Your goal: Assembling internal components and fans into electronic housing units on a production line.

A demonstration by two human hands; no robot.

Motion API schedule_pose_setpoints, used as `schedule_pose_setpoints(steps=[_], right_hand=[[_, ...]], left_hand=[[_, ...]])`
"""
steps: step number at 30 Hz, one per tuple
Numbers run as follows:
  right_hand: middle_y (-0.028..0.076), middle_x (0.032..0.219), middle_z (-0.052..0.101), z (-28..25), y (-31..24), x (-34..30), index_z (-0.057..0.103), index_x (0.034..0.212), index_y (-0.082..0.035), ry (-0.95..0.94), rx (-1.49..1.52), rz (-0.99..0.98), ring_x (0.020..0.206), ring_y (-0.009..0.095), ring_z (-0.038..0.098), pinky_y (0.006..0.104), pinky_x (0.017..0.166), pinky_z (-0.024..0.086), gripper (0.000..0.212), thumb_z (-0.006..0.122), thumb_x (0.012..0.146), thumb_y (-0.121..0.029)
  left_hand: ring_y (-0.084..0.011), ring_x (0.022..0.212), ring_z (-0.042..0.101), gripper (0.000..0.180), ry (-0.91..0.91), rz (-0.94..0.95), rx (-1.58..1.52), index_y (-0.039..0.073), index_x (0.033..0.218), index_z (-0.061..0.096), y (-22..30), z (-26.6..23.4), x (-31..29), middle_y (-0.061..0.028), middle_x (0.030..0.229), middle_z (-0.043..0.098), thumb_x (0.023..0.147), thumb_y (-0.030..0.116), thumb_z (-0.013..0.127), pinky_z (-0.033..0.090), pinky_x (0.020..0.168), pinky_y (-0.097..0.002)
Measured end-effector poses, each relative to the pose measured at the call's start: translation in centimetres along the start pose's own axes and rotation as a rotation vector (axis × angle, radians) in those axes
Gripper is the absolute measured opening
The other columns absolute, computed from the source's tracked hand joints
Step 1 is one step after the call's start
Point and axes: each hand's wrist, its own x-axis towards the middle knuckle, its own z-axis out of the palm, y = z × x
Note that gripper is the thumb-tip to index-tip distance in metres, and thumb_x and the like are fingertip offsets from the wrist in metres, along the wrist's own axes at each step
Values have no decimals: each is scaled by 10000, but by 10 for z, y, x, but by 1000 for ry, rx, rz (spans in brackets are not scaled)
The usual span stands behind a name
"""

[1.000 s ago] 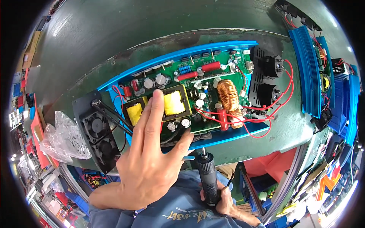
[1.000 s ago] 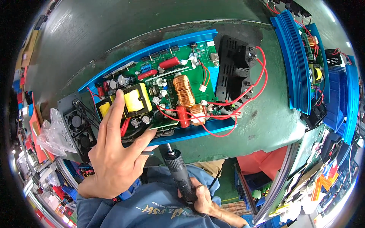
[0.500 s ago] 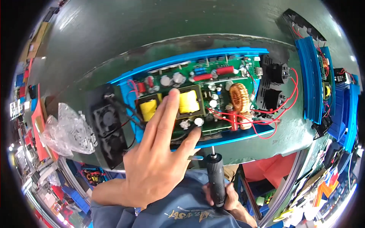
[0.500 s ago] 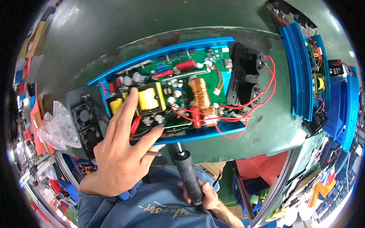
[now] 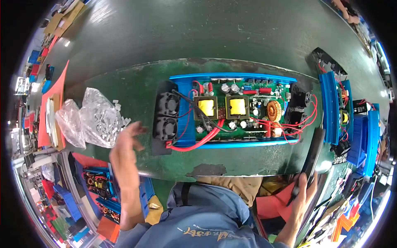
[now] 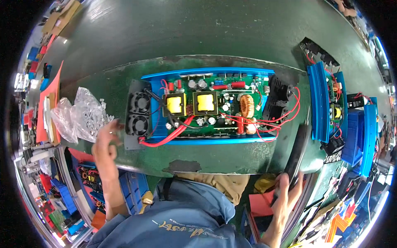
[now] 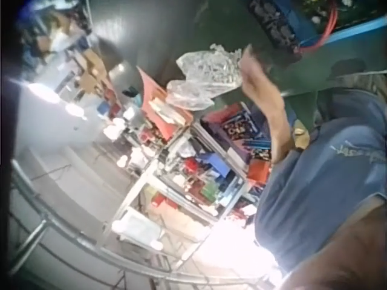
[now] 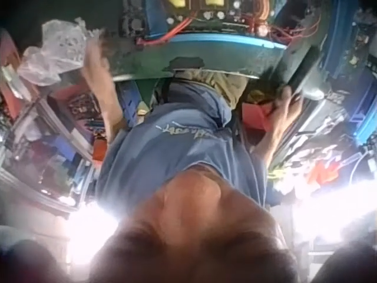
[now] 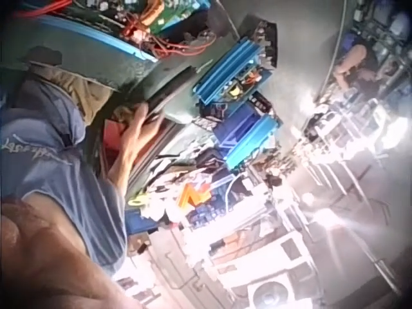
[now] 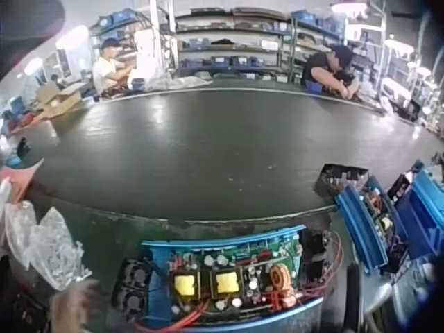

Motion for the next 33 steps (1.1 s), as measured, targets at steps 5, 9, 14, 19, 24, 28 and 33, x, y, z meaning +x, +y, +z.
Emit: schedule_pose_setpoints(steps=[5, 9, 14, 19, 24, 28, 33], right_hand=[[128, 1208, 609, 46, -65, 18, 641, 1276, -40, 113, -546, -828, 1035, 263, 614, 348, 853, 502, 427, 719, 858, 2], [137, 1150, 610, 118, -100, 3, 656, 1238, -41, -326, -413, -1168, 930, 289, 650, 387, 805, 546, 520, 855, 762, -109], [93, 958, 591, 156, -116, 18, 657, 1019, -11, -332, -390, -1431, 827, 281, 618, 397, 710, 540, 272, 791, 801, -102], [90, 807, 594, 156, -114, 49, 697, 951, 14, -200, -151, -1081, 697, 215, 561, 349, 643, 466, 211, 825, 804, -68], [59, 710, 605, 166, -123, 75, 751, 870, -30, -144, -230, -881, 640, 171, 537, 318, 629, 411, 275, 885, 756, -241], [31, 715, 620, 166, -135, 66, 742, 874, -68, -51, -364, -1246, 651, 210, 576, 312, 713, 385, 246, 872, 766, -247], [82, 777, 645, 173, -136, 49, 701, 942, -16, -93, -251, -1164, 664, 176, 583, 320, 652, 477, 171, 814, 841, -95]], left_hand=[[-95, 878, 614, 453, -38, 168, -32, -3, 1209, 690, 14, 31, -27, -65, 1001, 703, 779, 37, 828, 452, 755, -214], [-180, 697, 627, 437, 144, 683, 268, 49, 1130, 734, 49, 42, -29, -50, 842, 659, 713, 57, 867, 508, 580, -307], [-215, 742, 643, 452, 80, 996, 110, 8, 1087, 743, 80, 68, -8, -95, 893, 670, 674, 54, 921, 524, 679, -324], [-195, 921, 694, 539, -30, 993, -35, 1, 1242, 673, 79, 83, 5, -131, 1092, 720, 748, 46, 883, 542, 752, -302], [-224, 747, 633, 296, -94, 712, 234, 92, 964, 743, 36, 67, -14, -41, 874, 687, 710, 114, 894, 551, 612, -343], [-201, 759, 607, 237, -45, 957, 348, 134, 845, 751, 14, 62, -4, -1, 788, 632, 656, 162, 892, 509, 585, -345], [-185, 770, 602, 180, -138, 957, 243, 145, 778, 714, 16, 77, -10, 17, 771, 578, 713, 237, 854, 505, 563, -329]])
